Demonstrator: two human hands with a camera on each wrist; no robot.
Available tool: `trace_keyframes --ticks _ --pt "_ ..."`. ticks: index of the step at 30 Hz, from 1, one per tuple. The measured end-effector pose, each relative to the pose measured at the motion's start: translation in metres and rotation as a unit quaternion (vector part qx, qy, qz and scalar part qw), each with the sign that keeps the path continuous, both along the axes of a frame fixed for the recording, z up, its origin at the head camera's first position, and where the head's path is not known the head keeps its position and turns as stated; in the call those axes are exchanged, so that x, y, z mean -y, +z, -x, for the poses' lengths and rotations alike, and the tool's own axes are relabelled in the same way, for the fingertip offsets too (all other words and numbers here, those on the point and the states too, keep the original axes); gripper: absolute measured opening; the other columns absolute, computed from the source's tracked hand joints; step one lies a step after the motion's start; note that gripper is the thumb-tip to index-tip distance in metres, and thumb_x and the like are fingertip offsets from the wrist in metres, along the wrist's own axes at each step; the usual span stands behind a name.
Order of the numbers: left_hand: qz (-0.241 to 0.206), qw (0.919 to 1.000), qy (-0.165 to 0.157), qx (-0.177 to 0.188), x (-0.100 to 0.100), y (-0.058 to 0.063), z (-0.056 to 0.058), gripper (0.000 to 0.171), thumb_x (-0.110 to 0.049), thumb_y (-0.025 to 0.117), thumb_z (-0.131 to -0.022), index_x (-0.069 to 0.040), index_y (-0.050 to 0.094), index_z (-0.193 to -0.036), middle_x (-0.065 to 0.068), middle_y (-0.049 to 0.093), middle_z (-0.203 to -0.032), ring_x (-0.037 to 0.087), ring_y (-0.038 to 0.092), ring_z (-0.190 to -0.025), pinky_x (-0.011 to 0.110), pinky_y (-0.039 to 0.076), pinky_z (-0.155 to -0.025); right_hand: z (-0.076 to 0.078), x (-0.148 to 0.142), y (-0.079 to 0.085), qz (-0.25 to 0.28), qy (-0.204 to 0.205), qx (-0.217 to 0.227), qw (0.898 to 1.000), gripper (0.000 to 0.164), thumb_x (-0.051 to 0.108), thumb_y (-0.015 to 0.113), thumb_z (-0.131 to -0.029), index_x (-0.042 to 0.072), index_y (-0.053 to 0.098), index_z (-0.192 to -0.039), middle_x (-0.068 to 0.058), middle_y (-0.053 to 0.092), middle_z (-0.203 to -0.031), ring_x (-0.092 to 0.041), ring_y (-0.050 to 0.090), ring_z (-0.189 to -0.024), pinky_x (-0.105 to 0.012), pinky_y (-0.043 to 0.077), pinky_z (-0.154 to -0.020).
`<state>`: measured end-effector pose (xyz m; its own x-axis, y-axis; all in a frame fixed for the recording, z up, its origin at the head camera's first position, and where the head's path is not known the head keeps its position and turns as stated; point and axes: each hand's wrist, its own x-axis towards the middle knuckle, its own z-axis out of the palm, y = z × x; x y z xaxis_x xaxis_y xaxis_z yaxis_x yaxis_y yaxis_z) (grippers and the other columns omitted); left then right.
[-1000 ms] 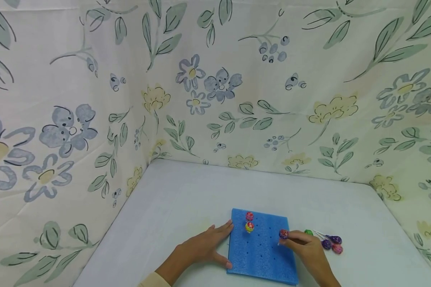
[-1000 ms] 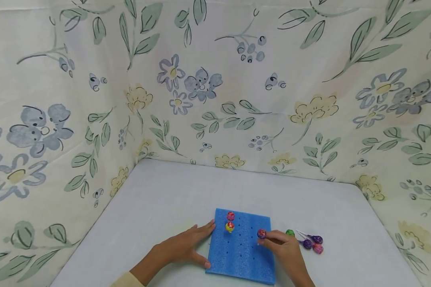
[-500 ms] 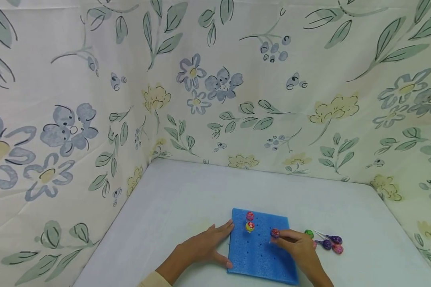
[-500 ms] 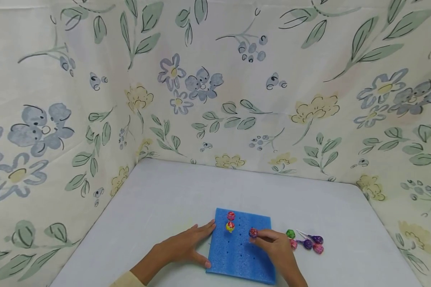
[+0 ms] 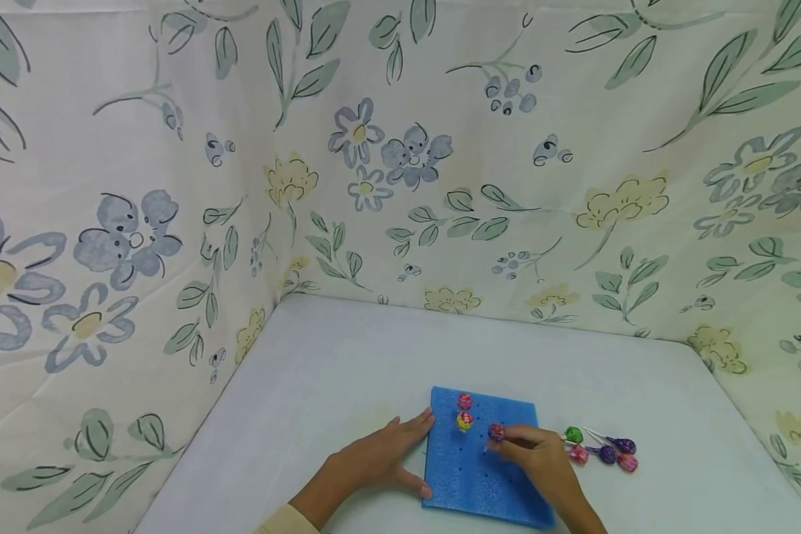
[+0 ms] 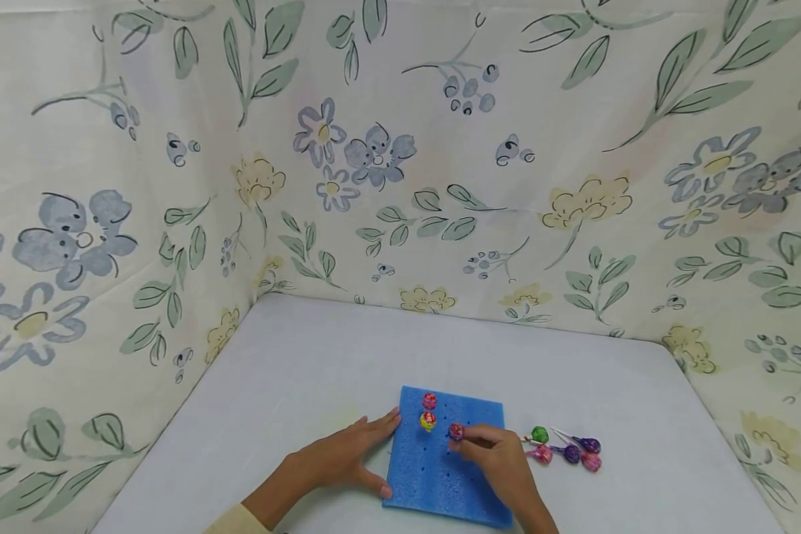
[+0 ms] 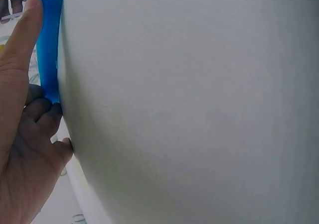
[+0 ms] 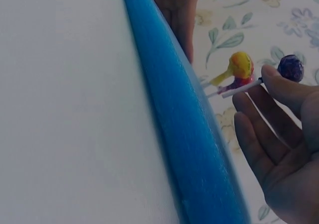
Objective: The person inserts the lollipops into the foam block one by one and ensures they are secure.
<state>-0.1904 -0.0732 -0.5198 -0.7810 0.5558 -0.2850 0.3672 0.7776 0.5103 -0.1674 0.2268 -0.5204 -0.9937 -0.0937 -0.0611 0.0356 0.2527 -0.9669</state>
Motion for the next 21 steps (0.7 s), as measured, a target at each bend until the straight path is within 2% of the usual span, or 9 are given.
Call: trace_keyframes --ticks 9,15,21 --pt "-0.006 1.0000 -0.005 -0.003 0.001 0.002 -0.001 0.110 -0.071 0.079 -0.081 -0.033 0.027 -0.169 -0.015 0.020 -0.176 0.046 0.033 -0.157 0.064 0.042 -0.117 0.002 0.015 -0.003 0.014 0.032 -0.019 0.999 0.019 0.006 0.076 -0.096 -0.006 0.079 -0.110 -0.016 0.080 -0.102 -0.015 0.078 -0.090 -0.029 0.065 -0.079" --pt "-0.011 0.9998 -0.010 -0.009 0.002 0.002 -0.001 0.110 -0.070 0.080 -0.081 -0.031 0.027 -0.170 -0.015 0.020 -0.176 0.047 0.033 -0.156 0.063 0.043 -0.116 0.003 0.024 -0.005 0.018 0.033 -0.012 0.999 0.020 0.004 0.076 -0.095 -0.008 0.078 -0.110 -0.018 0.080 -0.102 -0.016 0.079 -0.089 -0.030 0.065 -0.077" --pt "-0.011 0.9998 -0.012 -0.012 0.002 0.000 0.000 0.110 -0.072 0.079 -0.081 -0.032 0.027 -0.170 -0.015 0.020 -0.176 0.048 0.034 -0.156 0.063 0.043 -0.116 0.006 0.030 -0.006 0.002 0.033 -0.014 0.999 0.021 0.011 0.079 -0.095 -0.003 0.081 -0.109 -0.016 0.080 -0.106 -0.016 0.077 -0.088 -0.029 0.065 -0.075"
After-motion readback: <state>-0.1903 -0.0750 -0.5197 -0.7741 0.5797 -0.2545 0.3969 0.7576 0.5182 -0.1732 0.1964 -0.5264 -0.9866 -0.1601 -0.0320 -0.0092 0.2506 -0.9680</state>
